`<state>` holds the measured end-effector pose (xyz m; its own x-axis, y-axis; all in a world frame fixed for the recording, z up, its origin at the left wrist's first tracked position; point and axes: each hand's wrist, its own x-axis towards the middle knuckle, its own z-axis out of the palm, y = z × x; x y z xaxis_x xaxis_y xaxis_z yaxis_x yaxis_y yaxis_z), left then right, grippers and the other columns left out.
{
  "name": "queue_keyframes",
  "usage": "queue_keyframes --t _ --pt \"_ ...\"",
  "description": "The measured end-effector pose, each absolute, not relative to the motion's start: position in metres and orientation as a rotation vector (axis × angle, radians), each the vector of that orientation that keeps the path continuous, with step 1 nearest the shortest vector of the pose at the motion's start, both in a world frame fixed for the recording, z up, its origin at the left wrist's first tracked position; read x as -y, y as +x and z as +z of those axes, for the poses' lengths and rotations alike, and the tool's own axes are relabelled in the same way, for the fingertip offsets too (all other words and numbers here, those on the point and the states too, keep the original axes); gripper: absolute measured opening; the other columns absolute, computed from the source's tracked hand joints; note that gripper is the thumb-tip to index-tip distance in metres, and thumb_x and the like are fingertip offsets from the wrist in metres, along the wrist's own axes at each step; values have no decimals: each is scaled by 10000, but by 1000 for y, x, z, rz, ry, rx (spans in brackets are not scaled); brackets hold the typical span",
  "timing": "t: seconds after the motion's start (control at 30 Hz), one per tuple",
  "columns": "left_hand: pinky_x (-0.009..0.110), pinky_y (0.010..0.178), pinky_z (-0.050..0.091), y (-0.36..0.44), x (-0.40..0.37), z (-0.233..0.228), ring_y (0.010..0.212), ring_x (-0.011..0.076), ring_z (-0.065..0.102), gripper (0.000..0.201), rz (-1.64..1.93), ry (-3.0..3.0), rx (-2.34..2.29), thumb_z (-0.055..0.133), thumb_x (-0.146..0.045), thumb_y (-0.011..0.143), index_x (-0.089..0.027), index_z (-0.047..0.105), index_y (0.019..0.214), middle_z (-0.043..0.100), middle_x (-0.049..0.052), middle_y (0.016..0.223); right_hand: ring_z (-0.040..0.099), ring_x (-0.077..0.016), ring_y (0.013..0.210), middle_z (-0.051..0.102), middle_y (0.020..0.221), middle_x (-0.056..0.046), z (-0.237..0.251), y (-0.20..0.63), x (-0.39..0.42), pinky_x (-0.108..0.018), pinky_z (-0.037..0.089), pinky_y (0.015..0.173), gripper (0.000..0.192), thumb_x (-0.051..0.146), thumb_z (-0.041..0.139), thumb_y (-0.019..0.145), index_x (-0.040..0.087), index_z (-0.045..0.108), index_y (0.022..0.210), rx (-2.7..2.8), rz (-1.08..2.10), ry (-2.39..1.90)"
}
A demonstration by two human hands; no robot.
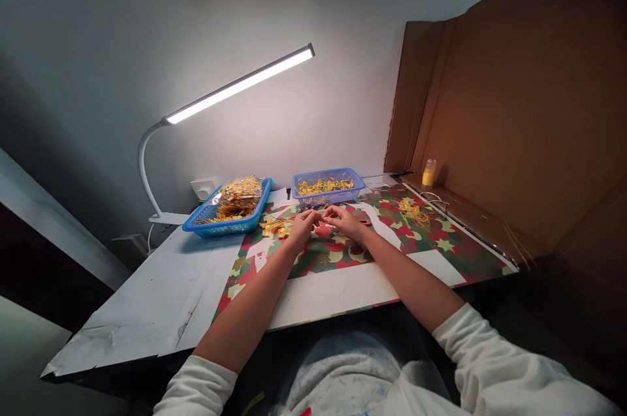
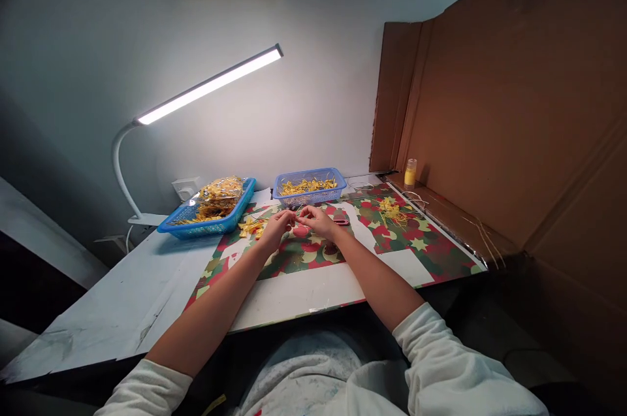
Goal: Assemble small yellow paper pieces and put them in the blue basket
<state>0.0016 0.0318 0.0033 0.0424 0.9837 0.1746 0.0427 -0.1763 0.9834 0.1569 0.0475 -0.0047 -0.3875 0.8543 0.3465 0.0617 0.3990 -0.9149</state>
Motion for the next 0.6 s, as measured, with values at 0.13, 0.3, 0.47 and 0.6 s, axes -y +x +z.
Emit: queue_keyframes --t 0.13,0.3,0.47,0.6 --pt "231 527 296 1 -33 1 553 112 407 200 1292 1427 -1168 542 -362 606 -177 563 532 505 -8 561 523 -138 727 574 758 4 -11 154 -52 -276 435 696 323 500 623 727 186 544 723 1774 1028 -812" --pt "234 547 316 1 -30 2 590 125 443 200 1273 1421 -1188 545 -364 616 -174 590 573 535 4 605 560 -157 807 602 861 -23 -12 153 -49 -286 443 719 294 466 595 757 185 593 843 1761 954 -823" --pt "235 574 339 2 -26 5 603 122 454 181 1270 1409 -1166 540 -339 602 -170 586 557 544 7 621 562 -155 797 610 850 -26 -10 152 -45 -288 437 710 231 405 607 763 178 608 808 1769 842 -866" --pt "241 582 350 2 -26 5 615 131 462 182 1278 1407 -1170 537 -344 594 -177 585 542 542 9 618 545 -155 792 599 828 -24 -10 149 -44 -293 432 721 169 353 589 787 184 581 769 1783 746 -878"
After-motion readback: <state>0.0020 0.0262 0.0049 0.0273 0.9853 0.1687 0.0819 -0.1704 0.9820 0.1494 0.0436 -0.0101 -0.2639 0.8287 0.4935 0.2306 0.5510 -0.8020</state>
